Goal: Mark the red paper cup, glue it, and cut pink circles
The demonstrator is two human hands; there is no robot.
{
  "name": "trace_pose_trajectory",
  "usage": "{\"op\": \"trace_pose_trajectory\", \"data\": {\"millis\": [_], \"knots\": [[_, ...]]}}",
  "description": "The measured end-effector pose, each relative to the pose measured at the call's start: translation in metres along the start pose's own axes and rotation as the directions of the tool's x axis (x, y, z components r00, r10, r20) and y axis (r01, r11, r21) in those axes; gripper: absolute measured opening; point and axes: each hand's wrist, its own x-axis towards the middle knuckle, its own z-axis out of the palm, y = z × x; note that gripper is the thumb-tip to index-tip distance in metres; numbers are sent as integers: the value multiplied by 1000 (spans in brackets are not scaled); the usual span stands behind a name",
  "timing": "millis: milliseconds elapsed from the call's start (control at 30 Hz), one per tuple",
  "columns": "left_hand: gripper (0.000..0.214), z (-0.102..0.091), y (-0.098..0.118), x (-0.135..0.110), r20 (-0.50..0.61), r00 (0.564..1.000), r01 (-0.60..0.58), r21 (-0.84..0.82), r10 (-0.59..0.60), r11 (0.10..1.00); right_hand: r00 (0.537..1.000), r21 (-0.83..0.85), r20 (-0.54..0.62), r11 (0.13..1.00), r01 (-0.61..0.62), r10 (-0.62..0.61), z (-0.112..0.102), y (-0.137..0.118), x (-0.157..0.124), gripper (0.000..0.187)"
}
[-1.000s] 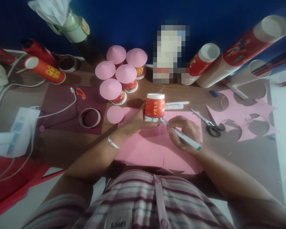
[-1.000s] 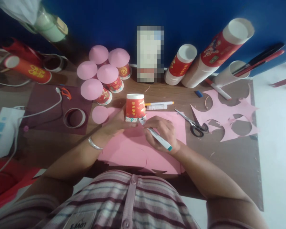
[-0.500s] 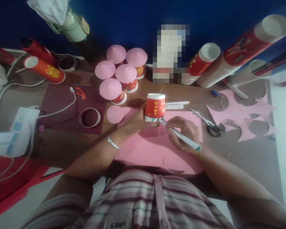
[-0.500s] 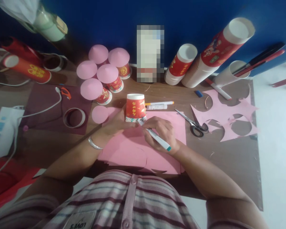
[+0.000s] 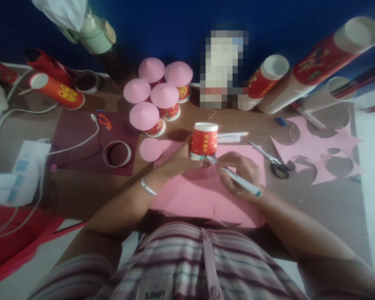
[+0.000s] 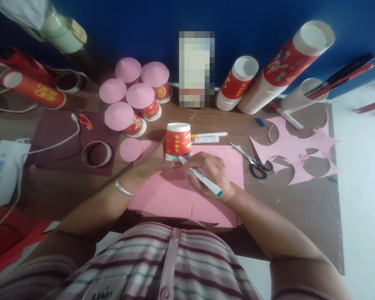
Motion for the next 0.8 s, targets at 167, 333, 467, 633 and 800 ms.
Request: {"op": "trace_pose_trajectory", "data": {"millis": [167,333,467,633,800], "knots": [[68,1,3,0,2,1000,10,28,-10,1000,1000,1,0,1000,-11,11,0,1,-1,11],[69,0,1,1,5,1000,17,15,-17,1000,998,-31,5,998,-56,56,-2,0,-3,13],[75,1,2,0,-4,1000,26,3,-26,1000,998,-43,-7,997,-68,68,-2,0,-4,16],[75,6,8,-1,-32,998,48,-22,-49,999,997,-67,-28,995,-71,70,-2,0,-4,12],[70,5,6,-2,-26,999,33,-33,-34,999,997,-77,-32,995,-67,65,-2,-1,-3,8]]}}
